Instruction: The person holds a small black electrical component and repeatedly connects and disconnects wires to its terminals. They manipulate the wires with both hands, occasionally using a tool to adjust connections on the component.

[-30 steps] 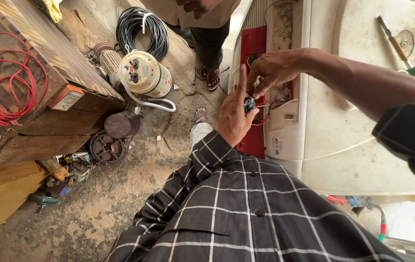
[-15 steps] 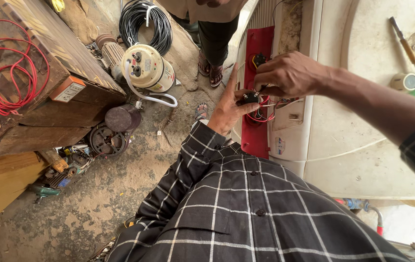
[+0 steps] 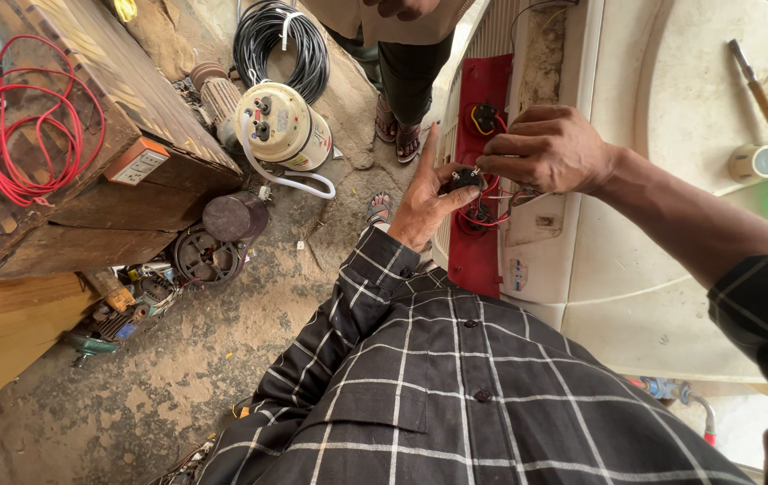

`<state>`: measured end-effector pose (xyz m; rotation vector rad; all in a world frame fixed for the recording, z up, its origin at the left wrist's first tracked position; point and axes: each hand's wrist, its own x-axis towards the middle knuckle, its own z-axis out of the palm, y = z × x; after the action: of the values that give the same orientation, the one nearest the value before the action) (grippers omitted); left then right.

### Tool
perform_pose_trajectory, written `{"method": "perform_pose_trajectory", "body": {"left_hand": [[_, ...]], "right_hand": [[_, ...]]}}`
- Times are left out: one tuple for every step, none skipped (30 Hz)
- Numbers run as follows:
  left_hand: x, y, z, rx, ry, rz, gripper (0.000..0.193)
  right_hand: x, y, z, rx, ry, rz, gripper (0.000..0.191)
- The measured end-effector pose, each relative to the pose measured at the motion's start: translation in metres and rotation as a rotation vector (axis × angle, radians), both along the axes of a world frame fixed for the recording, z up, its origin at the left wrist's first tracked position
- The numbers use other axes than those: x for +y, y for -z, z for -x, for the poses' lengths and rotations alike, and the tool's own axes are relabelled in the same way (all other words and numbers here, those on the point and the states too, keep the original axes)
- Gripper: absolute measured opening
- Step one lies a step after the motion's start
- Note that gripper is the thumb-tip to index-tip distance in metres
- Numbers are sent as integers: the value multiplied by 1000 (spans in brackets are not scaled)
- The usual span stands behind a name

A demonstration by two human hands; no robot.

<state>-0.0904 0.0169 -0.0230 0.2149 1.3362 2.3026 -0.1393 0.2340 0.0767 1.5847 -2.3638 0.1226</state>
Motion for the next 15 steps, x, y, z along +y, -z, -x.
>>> {"method": "perform_pose_trajectory", "body": {"left_hand": [[1,0,0,-7,-5,9,117],[1,-1,0,-15,-8,17,117],[2,-1,0,-23,-10,25,117],[2,-2,0,-12,-12,60,117],[3,-3,0,0,-16,95,117],[3,-3,0,11,-20,131,117],[3,-3,0,-12,-28,102,117],[3,-4,-1,-33,-35,72,116],[3,-4,-1,-54,-41,40,116],[3,-3,-2,-63,-50,37,116],[3,-3,-2,-73,-58,35,116],[3,-3,-3,-83,-66,33,117],[3,-2,-2,-85,-63,21,116],[4,-2,-2,-88,-61,9,116],[4,-1,-2,-93,-59,-3,116]], "right_hand": [[0,0,1,3,-3,-12,17],[1,0,1,6,-5,-24,17],[2,0,1,-17,2,-26,19],[3,0,1,-39,9,-28,20],[4,0,2,-59,14,-29,22],[3,2,3,-72,26,-32,20],[3,4,4,-87,37,-36,18],[2,5,4,-102,50,-41,16],[3,6,5,-143,58,-7,18],[3,7,5,-184,64,27,21],[3,8,5,-226,70,62,24],[3,9,4,-272,86,76,23],[3,10,4,-317,104,90,22],[4,11,4,-363,121,103,21],[4,12,3,-432,178,87,20]]}}
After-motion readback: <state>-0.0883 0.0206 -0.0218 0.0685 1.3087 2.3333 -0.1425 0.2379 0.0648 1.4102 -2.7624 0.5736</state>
